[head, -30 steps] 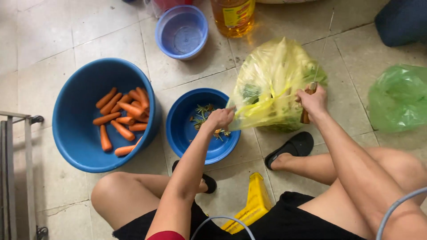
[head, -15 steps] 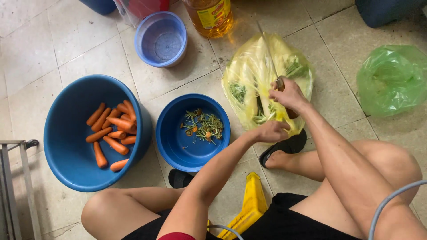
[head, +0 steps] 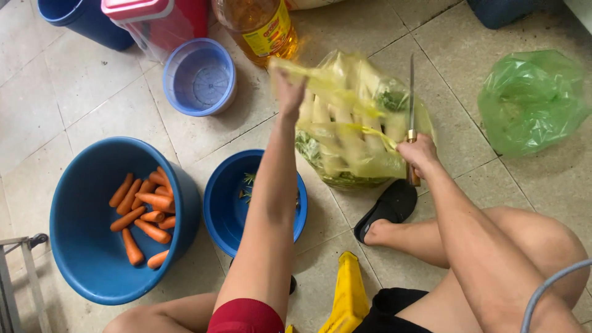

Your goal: Trim the green tops off white radishes using a knife and transfer them to a separate bowl.

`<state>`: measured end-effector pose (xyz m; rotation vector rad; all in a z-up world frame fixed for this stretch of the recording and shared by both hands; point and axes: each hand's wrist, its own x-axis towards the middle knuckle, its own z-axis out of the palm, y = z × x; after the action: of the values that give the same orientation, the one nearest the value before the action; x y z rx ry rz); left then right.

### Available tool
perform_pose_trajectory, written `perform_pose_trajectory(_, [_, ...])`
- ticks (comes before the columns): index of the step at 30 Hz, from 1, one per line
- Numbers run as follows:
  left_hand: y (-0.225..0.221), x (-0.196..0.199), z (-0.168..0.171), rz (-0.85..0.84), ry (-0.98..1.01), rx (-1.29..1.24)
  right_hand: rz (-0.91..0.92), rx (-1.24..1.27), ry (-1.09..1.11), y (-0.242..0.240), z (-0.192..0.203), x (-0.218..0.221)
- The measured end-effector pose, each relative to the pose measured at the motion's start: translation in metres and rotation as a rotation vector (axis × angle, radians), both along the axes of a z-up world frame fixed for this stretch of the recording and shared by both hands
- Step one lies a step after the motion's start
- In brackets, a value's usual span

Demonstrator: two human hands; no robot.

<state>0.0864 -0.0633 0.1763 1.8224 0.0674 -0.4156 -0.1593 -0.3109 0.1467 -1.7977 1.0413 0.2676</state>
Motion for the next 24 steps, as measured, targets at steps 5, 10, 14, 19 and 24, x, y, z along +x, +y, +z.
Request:
perform_pose_trajectory(5, [0.012,0.000,-0.022,0.195,-0.138,0.361,0.189,-0.538,-0.213,-0.032,-0.082,0.016])
perform_pose_trajectory(10, [-0.022,-0.145,-0.040,-0.556,-0.460,0.897,0.225,-0.439,-0.237,-0.002,0.001,0.032])
perform_pose_trajectory(14, [-0.016,-0.234,-0.114,-1.248,-0.286,0.568,0.101,-0.192,-0.183,0.011,0.043,0.034])
perform_pose_trajectory(19, [-0.013,-0.192,-0.076,-0.997,-0.064,0.621,0.109,-0.165,-0.259,0.014,0.070,0.038])
perform_pose_trajectory(24, [-0.049,-0.118,0.002,-0.130,-0.368,0.574,0.095,-0.178,-0.371,0.017,0.093,0.047])
